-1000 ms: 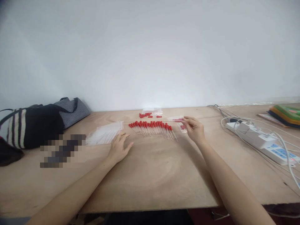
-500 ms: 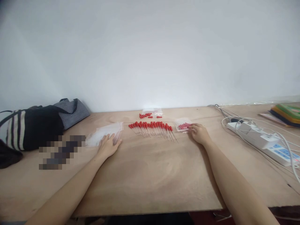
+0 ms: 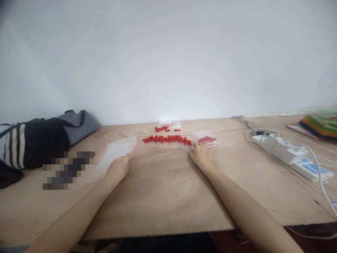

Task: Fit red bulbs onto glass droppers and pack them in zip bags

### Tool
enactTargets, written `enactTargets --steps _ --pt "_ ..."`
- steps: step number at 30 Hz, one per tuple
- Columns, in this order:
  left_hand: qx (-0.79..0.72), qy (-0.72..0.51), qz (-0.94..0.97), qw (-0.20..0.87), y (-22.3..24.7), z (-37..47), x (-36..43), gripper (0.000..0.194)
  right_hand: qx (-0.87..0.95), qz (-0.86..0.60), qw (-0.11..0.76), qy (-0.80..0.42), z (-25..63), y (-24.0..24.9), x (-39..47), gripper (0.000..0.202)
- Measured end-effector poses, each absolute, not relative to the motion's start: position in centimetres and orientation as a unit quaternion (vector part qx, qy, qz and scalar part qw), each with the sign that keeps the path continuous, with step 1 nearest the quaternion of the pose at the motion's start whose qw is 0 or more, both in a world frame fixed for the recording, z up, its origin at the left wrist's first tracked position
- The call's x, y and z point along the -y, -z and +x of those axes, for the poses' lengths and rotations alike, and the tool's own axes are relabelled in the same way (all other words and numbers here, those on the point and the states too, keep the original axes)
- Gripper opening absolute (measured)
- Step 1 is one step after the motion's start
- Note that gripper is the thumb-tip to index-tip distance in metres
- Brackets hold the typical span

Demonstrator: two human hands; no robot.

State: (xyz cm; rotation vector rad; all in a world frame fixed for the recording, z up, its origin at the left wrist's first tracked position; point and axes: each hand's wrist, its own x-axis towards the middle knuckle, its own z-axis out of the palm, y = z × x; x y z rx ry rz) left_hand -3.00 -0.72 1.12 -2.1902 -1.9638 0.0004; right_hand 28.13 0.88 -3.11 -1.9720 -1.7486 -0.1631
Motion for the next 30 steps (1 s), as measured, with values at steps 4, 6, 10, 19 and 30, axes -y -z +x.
enactTargets --steps 4,6,10,19,30 --pt "0.600 0.018 -0.796 0.074 -0.4 0.3 2.5 0.028 0.620 -0.751 0.227 -0.017 28.7 2.9 -2.0 0.017" --pt "0.541 0.087 -0.836 0.034 0.0 1.6 2.9 0.025 0.617 -0.755 0.217 -0.040 28.8 2.7 -2.7 0.014" --pt "0.428 0.169 -0.886 -0.043 0.0 1.6 2.2 0.050 0.616 -0.756 0.212 -0.061 28.6 2.6 -3.6 0.012" --pt "0.411 0.066 -0.907 -0.068 1.1 -2.6 -0.7 0.054 0.603 -0.748 0.270 -0.066 28.0 2.7 -3.7 0.020" --pt "0.376 0.202 -0.903 0.057 2.0 -2.3 -0.1 0.039 0.570 -0.641 0.470 -0.209 26.8 2.3 -1.6 0.018"
